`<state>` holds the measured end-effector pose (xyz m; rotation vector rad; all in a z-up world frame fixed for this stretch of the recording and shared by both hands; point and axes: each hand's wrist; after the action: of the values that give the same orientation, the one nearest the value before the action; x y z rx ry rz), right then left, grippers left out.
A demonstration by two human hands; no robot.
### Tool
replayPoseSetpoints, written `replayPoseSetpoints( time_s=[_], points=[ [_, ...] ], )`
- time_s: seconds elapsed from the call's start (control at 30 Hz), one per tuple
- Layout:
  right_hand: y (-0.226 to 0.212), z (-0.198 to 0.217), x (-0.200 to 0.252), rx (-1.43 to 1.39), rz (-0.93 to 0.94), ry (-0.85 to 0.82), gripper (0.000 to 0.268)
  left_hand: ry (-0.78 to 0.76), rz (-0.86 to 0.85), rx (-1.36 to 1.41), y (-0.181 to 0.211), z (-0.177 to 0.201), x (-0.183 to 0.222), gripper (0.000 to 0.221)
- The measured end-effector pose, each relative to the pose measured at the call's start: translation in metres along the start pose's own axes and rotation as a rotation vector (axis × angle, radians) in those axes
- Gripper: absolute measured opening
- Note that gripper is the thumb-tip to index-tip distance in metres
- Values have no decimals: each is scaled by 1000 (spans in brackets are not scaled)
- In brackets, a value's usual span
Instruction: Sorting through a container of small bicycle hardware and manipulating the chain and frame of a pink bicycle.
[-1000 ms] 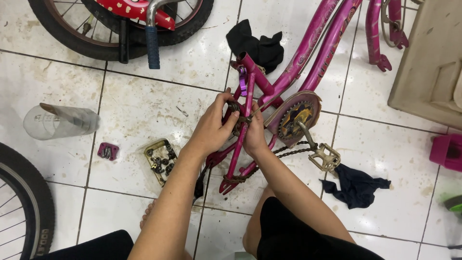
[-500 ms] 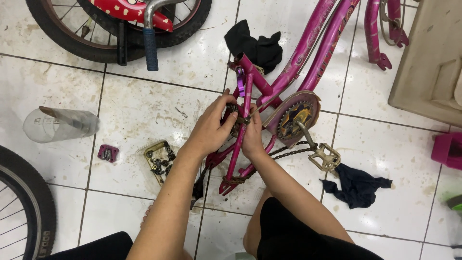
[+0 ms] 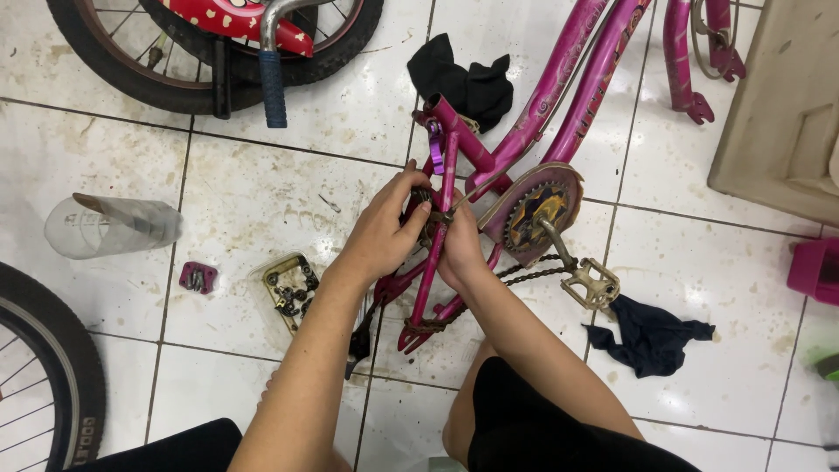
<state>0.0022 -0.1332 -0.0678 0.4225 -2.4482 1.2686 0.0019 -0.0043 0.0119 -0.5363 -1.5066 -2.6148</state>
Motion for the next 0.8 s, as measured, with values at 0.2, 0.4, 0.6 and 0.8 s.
replayPoseSetpoints(
  time_s=[0.2, 0.4, 0.6, 0.8],
  points=[
    [-6, -3, 3, -22, -104, 38, 21, -3, 18, 8, 4, -1, 1, 31],
    [12, 6, 0, 80, 92, -4, 14, -2, 8, 12, 4, 0, 0, 30],
    [28, 18, -11, 136, 157, -39, 13, -6, -5, 3, 2, 0, 0, 30],
    [4, 5, -3, 43, -16, 28, 7, -9, 14, -5, 2, -1, 1, 30]
  ],
)
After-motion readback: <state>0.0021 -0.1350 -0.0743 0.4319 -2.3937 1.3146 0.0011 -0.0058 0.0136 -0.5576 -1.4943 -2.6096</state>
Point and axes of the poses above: each hand's wrist, its own x-axis away from the middle knuckle, its own z-axis out of the back of the hand, y = z × x, and after that the axes turned 3 degrees about z, right-handed
